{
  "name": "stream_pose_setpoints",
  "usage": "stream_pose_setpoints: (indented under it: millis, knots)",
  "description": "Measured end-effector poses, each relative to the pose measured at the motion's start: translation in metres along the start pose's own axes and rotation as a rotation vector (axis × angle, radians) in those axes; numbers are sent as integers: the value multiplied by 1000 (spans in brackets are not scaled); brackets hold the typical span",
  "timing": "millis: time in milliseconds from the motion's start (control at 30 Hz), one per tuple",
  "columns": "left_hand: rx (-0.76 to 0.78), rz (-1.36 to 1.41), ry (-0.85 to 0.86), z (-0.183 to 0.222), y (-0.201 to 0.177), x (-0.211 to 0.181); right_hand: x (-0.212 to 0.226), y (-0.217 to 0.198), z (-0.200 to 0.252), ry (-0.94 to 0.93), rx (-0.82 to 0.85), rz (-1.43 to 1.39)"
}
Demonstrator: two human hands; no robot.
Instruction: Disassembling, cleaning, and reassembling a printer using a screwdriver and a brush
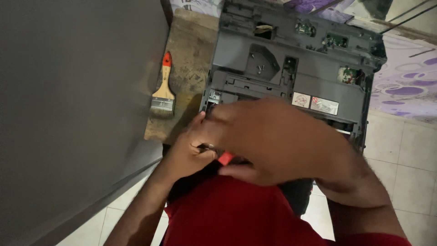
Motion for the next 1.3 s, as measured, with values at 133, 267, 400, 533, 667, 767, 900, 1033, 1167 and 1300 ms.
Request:
stream_pose_setpoints:
  millis: [133,267,400,533,667,767,900,1033,1167,1300]
  knots:
    - [220,253,119,-4,-3,-21,5,4,12,-283,75,-226]
    - [177,133,234,-6,-10,-35,-6,15,6,-194,148,-246]
    - [44,81,151,-9,-9,-35,-23,19,0,102,77,-31]
    - [-24,21,148,-7,-4,-25,-12,6,6,-78,-29,7]
    - [-32,26,217,-1,-2,-17,-12,13,3,-114,46,-203]
    - [-61,8,214,3,1,-5,-16,21,2,18,-69,-148]
    - [-187,-19,273,-2,2,-5,-11,16,4,0,-211,-35]
    - [-113,61,338,-8,-12,-29,4,7,13,-160,-226,-80]
    - [-24,82,253,-7,-12,-27,-4,17,14,-114,-63,-94]
    - [32,47,185,-9,-9,-33,-16,21,13,35,-241,76]
Point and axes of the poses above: each hand's wrist, its own z-axis away from the middle knuckle, its own y-axis out of the palm, x = y × z, the point moved 6 cm from there along -z, towards the middle knuckle, and after that the axes turned 4 degrees about -z, right-handed, at the moved point
